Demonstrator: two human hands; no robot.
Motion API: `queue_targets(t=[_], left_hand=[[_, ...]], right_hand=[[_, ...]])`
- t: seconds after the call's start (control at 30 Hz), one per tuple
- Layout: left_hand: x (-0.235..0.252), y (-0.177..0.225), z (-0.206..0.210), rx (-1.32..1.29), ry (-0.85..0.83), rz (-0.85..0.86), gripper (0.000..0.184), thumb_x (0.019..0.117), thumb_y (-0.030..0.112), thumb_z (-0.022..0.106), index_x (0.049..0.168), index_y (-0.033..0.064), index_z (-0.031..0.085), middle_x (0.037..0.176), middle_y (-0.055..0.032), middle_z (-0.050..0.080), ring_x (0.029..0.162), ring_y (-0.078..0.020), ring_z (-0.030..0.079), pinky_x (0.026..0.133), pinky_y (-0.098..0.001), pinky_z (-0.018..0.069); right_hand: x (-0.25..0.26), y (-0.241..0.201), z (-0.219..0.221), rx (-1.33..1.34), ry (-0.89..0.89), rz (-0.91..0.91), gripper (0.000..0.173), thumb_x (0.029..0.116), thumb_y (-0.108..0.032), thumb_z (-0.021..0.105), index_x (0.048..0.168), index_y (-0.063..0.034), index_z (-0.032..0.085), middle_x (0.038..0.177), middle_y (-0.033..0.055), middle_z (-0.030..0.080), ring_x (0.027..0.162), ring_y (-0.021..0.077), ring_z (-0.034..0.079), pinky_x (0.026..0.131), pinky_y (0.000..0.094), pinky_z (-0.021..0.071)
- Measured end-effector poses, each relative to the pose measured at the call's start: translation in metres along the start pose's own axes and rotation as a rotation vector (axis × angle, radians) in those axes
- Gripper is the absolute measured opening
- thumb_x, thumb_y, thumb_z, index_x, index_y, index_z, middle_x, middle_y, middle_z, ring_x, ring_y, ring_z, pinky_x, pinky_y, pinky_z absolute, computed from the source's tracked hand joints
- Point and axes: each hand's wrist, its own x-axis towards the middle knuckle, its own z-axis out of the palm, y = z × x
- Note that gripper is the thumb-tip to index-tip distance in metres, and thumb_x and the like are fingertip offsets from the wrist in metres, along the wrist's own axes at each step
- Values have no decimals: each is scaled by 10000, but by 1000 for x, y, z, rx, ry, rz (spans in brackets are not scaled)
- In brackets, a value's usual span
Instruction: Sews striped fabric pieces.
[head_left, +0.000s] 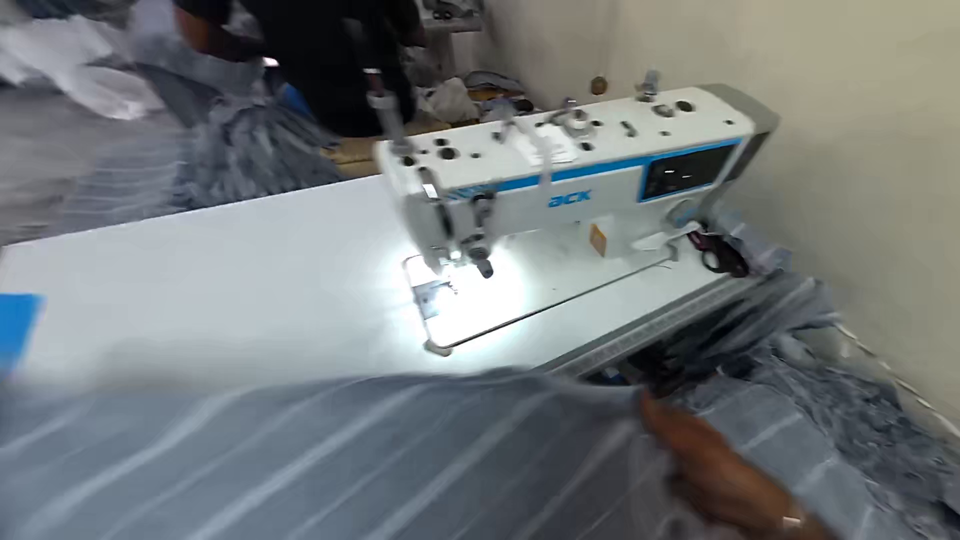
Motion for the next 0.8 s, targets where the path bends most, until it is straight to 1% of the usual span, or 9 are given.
queue_targets(t=[0.03, 0.1, 0.17, 0.23, 0.37, 0.47, 0.57, 0.73, 0.8], left_hand=[[43, -56, 9, 130, -158, 260, 433, 1119, 156, 355, 1358, -186, 470, 1330, -364, 555, 1270, -364, 565, 1076, -500, 454], [86, -76, 98, 253, 112, 250, 534, 1136, 307, 318, 1427, -106, 487, 1425, -409, 485, 1370, -568, 442, 1109, -741, 304], [88, -42, 165, 212, 116, 265, 528, 1118, 336, 391, 1513, -4, 473, 1553, -287, 451, 1479, -502, 359, 1214, -666, 247], [65, -13, 209, 305, -54, 343, 615, 1040, 474, 535, 1507, 76, 509, 1617, -196, 407, 1536, -450, 274, 1236, -684, 170], [33, 7, 240, 485, -189, 527, 675, 942, 722, 516, 1389, 231, 637, 1633, -97, 405, 1569, -427, 180, 1197, -736, 161], [29, 11, 232, 453, -220, 671, 452, 951, 575, 616, 1194, 213, 736, 1375, -92, 614, 1377, -369, 466, 1043, -609, 409], [39, 44, 229, 513, -502, 719, 258, 999, 348, 617, 1083, 129, 724, 1040, -104, 689, 1015, -306, 670, 844, -533, 553], [83, 100, 239, 493, -764, 290, 651, 981, 649, 551, 819, 34, 693, 725, -119, 683, 690, -274, 680, 689, -545, 560], [90, 114, 242, 480, -828, 149, 530, 995, 538, 609, 850, 33, 677, 706, -84, 693, 611, -208, 676, 646, -453, 585]], right_hand=[[-4, 12, -26, -76, 110, 76, 402, 1073, -480, 461, 1194, -173, 691, 1041, -45, 743, 960, 57, 704, 847, 316, 608], [-15, 35, -73, -446, 256, 194, 452, 1083, -486, 411, 1122, -111, 659, 901, 14, 696, 768, 106, 682, 657, 342, 591], [-21, 52, -105, -824, 113, 240, 568, 1063, -472, 500, 1252, 50, 617, 1054, 242, 684, 914, 345, 695, 809, 569, 563], [-15, 62, -102, -975, -13, 259, 816, 979, -553, 625, 1529, 15, 419, 1390, 301, 582, 1223, 437, 629, 1044, 640, 488], [60, 66, -23, -953, -39, -62, 722, 900, -636, 663, 1427, -149, 589, 1192, 79, 719, 1064, 213, 706, 924, 497, 591], [103, 34, 37, -964, 23, -295, 437, 942, -592, 647, 1029, -175, 744, 750, -29, 672, 651, 129, 642, 600, 405, 573], [138, 9, 64, -1058, 93, -332, 429, 963, -522, 674, 1196, -165, 723, 875, 16, 717, 743, 192, 690, 680, 485, 596], [145, 26, 74, -1158, 146, -567, 293, 1018, -315, 615, 1197, -127, 752, 863, 42, 637, 713, 196, 636, 596, 408, 554], [139, 34, 75, -1184, 172, -605, 350, 1030, -299, 569, 1310, -147, 714, 847, 41, 621, 681, 193, 623, 561, 388, 540]])
